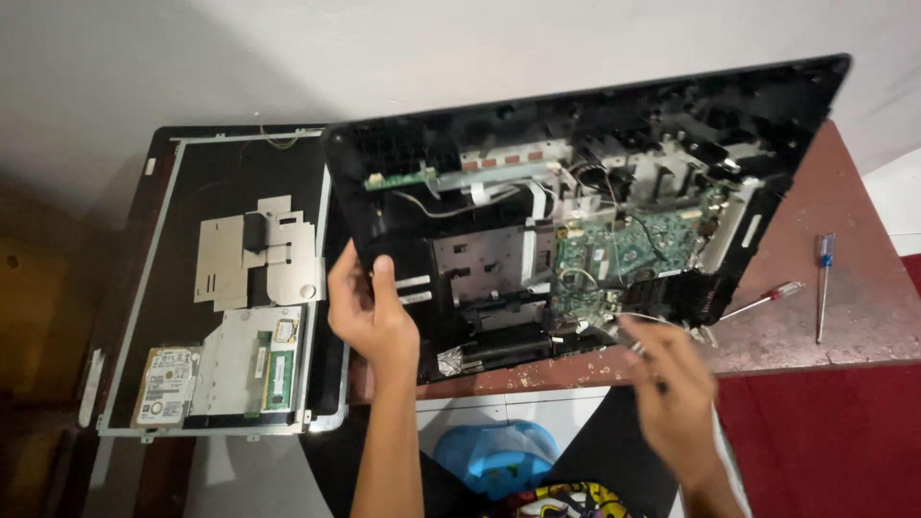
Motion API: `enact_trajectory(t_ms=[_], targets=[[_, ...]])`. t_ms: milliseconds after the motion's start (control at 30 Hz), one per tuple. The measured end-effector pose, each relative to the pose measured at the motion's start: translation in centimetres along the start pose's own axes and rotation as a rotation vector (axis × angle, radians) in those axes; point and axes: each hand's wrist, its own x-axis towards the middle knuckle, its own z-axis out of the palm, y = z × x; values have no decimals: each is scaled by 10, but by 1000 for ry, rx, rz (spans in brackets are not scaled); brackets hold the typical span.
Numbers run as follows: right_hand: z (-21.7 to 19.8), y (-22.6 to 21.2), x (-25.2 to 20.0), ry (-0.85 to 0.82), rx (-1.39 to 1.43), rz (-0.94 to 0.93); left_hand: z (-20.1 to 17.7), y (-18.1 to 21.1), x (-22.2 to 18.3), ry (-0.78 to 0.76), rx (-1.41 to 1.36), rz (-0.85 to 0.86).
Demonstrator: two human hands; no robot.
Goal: Disassembling and reassembling internal components of an electronic device using a screwdriver
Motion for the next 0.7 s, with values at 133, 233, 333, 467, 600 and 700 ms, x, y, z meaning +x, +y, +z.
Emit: enact_trajectory(t_ms=[133, 233, 333, 467, 600, 700], targets=[[-27, -3, 48, 58, -69, -335, -6, 5, -12, 53, 53, 82], [-40, -30, 91, 80, -141, -506, -9, 6, -18, 82, 55, 119], [-46, -73, 122, 117, -247, -649, -12, 7, -22, 93, 56, 148], [-38, -111, 144, 210, -270, -706, -16, 8, -26, 84, 26, 201], [-22, -106, 144, 283, -272, -720, -21, -5, -34, 112, 77, 228], [-13, -107, 144, 324, -239, -772, -23, -11, -40, 142, 26, 239]])
